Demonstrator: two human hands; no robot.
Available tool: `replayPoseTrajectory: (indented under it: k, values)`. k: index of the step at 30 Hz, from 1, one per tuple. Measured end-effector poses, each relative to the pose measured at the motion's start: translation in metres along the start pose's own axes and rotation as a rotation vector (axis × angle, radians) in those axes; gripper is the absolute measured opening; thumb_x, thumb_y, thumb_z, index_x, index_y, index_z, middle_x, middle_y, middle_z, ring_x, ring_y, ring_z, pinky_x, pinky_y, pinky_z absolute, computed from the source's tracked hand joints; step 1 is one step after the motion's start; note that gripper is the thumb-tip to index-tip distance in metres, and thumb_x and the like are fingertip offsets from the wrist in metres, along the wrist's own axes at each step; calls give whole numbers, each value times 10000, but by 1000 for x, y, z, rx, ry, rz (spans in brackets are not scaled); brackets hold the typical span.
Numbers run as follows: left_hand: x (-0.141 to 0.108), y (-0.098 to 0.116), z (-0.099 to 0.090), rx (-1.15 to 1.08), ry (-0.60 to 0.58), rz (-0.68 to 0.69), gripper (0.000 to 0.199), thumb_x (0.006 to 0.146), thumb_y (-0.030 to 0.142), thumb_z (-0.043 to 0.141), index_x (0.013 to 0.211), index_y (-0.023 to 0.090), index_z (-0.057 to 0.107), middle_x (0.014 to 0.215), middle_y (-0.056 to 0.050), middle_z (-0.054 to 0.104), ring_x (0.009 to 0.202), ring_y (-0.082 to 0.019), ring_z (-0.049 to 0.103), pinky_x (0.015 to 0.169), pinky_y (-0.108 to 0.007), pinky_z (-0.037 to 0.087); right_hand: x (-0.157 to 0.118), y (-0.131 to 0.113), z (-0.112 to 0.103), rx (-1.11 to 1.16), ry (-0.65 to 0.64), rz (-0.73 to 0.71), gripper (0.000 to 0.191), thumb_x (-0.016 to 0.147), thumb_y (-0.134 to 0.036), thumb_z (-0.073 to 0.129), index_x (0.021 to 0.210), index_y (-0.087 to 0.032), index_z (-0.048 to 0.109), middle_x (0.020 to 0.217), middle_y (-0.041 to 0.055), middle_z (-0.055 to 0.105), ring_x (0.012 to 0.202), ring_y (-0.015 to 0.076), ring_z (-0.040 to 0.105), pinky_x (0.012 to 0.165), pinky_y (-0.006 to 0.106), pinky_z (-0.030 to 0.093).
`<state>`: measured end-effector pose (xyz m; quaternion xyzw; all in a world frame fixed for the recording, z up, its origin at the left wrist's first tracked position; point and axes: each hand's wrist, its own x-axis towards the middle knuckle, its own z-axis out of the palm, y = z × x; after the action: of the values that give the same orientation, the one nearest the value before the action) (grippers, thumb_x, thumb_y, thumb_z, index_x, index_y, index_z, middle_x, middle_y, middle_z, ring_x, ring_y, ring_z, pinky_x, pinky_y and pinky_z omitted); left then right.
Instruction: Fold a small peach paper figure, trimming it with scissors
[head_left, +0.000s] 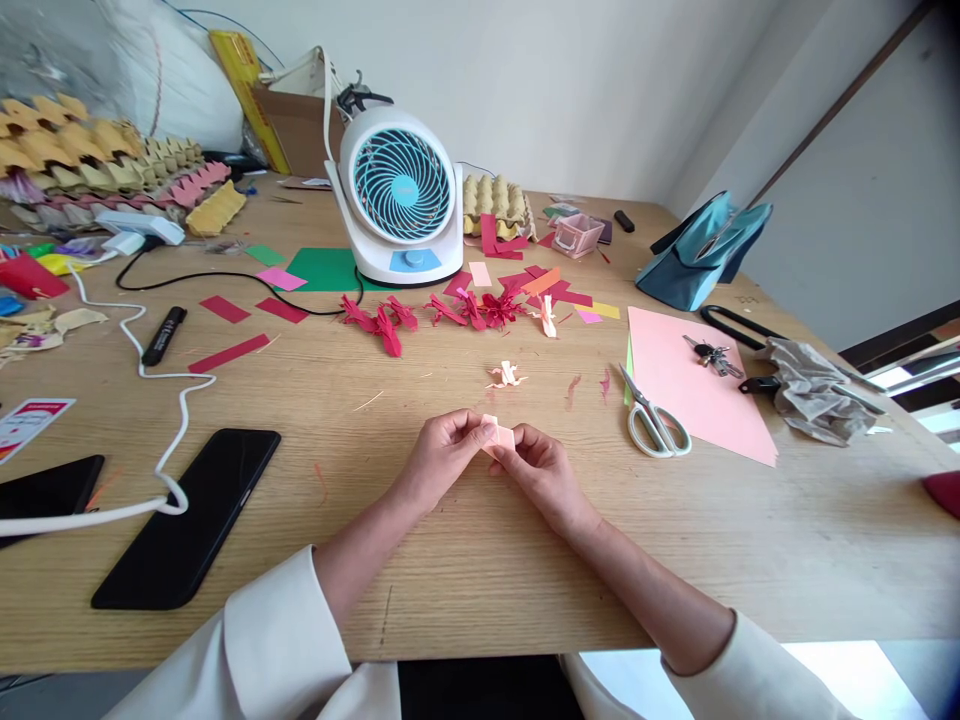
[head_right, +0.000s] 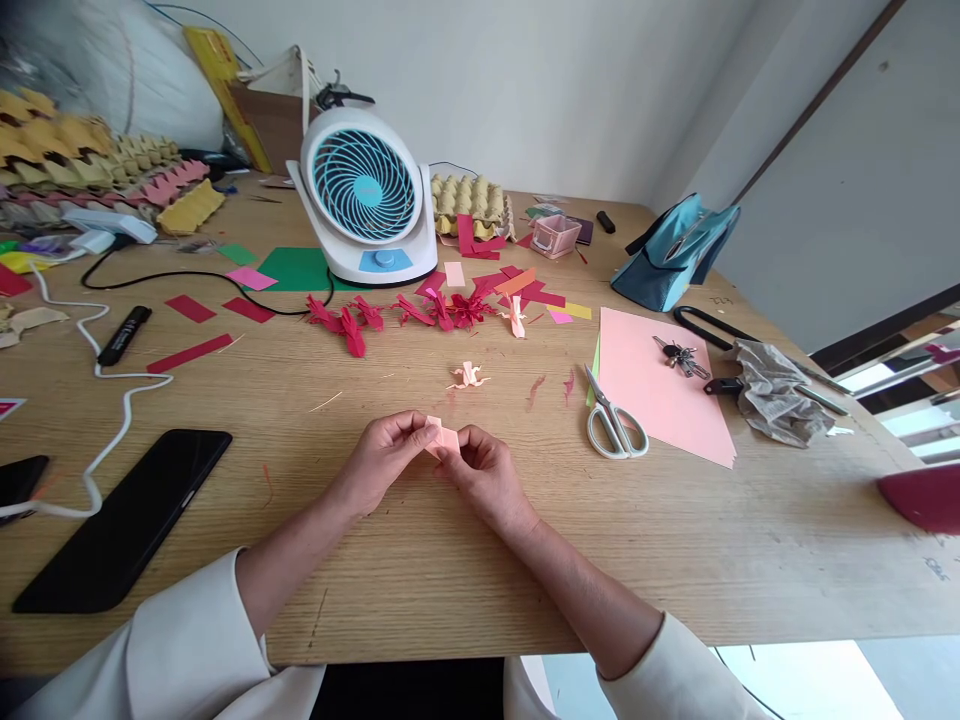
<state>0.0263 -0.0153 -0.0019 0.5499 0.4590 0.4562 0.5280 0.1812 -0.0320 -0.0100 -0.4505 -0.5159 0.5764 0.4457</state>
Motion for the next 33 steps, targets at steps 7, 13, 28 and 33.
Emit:
replayPoseTrajectory:
  k: [7,13,28,33]
  values:
    - [2,-6,-1,129,-9,41,261,791,389,694,725,156,597,695,11,575,650,-120,503,603,-228,400,3,0,0,-10,7,-21,403,733,-566,723,694,-202,552,633,-6,611,602,129,505,580,263,393]
    - [2,3,-6,197,7,93,261,824,386,643,715,157,579,696,7,571,678,-132,532,645,-235,427,4,2,0,-3,-7,0,421,730,-586,721,712,-198,560,611,-4,619,572,123,499,551,253,379]
    - [9,3,-16,152,44,133,385,860,455,579,616,162,521,606,39,420,611,-107,394,602,-231,334,4,3,0,-81,-59,-58,454,746,-601,703,620,-193,549,504,-23,552,466,107,470,489,240,332]
    - [10,1,-17,23,59,79,456,860,535,553,593,171,490,588,34,431,596,-111,412,601,-237,358,4,3,-1,-95,-51,-91,475,746,-638,681,620,-198,551,500,-27,543,468,106,455,486,238,345]
